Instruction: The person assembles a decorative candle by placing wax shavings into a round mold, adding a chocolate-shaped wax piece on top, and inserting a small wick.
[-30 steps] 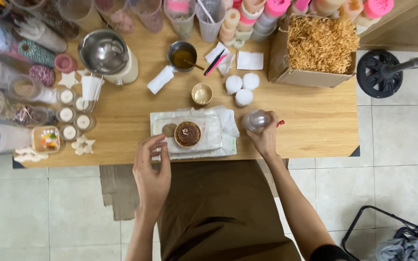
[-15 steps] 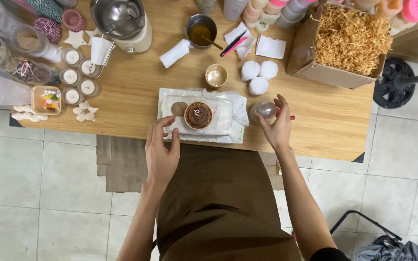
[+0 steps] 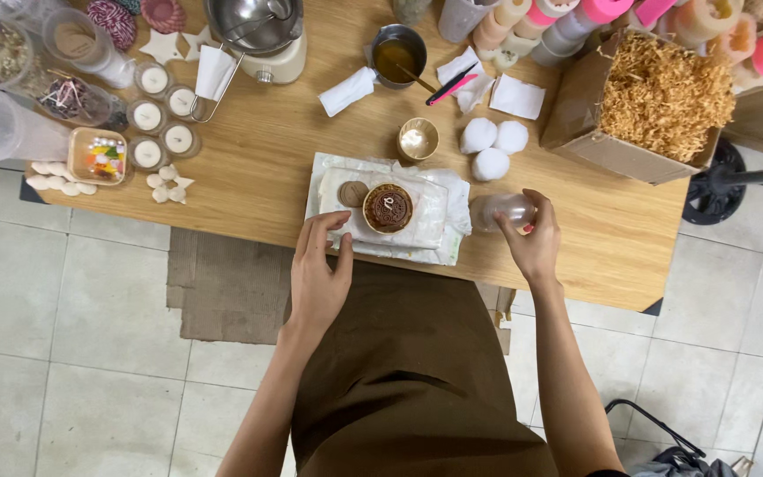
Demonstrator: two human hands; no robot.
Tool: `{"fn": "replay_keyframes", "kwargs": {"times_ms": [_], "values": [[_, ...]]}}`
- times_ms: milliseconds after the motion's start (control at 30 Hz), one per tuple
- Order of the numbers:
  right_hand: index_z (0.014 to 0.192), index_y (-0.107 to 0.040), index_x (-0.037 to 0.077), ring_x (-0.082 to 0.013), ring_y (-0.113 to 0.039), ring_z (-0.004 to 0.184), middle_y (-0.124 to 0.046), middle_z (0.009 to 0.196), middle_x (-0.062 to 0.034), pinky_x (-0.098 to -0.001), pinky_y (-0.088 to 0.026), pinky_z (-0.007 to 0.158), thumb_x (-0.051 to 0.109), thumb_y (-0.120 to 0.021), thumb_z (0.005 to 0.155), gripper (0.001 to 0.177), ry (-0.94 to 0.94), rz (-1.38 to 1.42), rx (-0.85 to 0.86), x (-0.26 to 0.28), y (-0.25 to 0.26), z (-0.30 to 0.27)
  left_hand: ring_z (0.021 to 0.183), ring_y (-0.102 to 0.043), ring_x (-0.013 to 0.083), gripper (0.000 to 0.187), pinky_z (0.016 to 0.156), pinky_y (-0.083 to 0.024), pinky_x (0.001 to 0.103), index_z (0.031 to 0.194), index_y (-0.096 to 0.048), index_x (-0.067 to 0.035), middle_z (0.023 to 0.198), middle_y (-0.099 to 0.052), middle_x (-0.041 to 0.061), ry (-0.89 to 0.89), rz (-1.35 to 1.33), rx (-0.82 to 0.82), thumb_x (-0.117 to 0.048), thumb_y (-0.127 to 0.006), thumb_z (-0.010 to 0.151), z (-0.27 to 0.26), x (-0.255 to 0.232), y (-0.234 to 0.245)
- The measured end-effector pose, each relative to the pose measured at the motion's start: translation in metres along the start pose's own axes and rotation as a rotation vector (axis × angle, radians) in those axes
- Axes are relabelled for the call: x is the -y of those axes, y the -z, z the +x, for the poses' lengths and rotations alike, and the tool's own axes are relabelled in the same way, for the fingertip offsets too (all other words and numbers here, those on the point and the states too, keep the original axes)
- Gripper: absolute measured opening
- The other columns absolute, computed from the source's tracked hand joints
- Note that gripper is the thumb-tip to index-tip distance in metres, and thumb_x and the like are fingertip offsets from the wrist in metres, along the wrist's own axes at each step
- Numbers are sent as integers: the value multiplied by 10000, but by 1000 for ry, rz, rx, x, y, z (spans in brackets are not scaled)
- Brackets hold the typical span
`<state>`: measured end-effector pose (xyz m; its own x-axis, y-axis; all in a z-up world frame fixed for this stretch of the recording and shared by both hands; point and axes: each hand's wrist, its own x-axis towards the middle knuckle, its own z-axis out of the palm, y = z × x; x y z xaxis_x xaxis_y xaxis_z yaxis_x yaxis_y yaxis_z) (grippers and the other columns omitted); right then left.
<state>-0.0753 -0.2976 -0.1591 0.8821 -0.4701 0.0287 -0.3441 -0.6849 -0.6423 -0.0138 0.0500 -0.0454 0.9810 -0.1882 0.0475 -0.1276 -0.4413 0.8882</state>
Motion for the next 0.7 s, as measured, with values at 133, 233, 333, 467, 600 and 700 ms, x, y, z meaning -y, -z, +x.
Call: {"fn": "replay_keyframes", "kwargs": {"times_ms": [133, 233, 333, 467, 600, 700], "values": [[1410, -557, 14, -318, -675, 1016, -598, 1277, -228, -404, -568, 825, 262, -871, 796, 733, 23, 6, 15, -7, 0, 0, 1105, -664, 272, 245, 889, -536, 404, 1234, -619, -42, 1200, -665, 115, -21, 3, -11, -39, -624, 989, 2, 1, 2], [1440, -576, 49, -345, -663, 1113, -590, 1321, -237, -426, -568, 880, 242, -846, 814, 708, 51, -17, 62, -11, -2, 0, 1095, -670, 269, 233, 881, -537, 402, 1228, -621, -43, 1198, -666, 115, -10, 7, -6, -44, -627, 995, 0, 2, 6], [1441, -596, 80, -365, -656, 1175, -608, 1335, -219, -452, -559, 964, 222, -810, 826, 667, 123, -23, 113, -12, -6, 2, 1088, -678, 269, 230, 888, -541, 399, 1225, -619, -44, 1196, -663, 117, -8, 3, -6, -48, -628, 995, -1, 3, 7], [1401, -610, 118, -435, -604, 1155, -599, 1290, -234, -524, -524, 963, 274, -871, 757, 712, 146, -198, 155, -4, -9, 1, 1105, -679, 275, 227, 879, -556, 389, 1216, -620, -44, 1212, -655, 130, 17, 4, -4, -45, -622, 990, -4, 6, 9], [1338, -623, 142, -471, -569, 1158, -587, 1272, -247, -566, -508, 950, 294, -916, 711, 709, 109, -274, 136, -1, -13, 3, 1104, -677, 273, 253, 883, -556, 391, 1237, -620, -44, 1196, -658, 132, 2, -6, -13, -44, -621, 984, -4, 6, 10], [1299, -605, 123, -478, -570, 1114, -589, 1254, -235, -565, -513, 916, 276, -934, 633, 758, 58, -292, 173, -2, -13, 7, 1103, -675, 264, 259, 876, -558, 387, 1243, -620, -50, 1194, -659, 126, 26, 0, 4, -52, -621, 984, -3, 5, 9]]}}
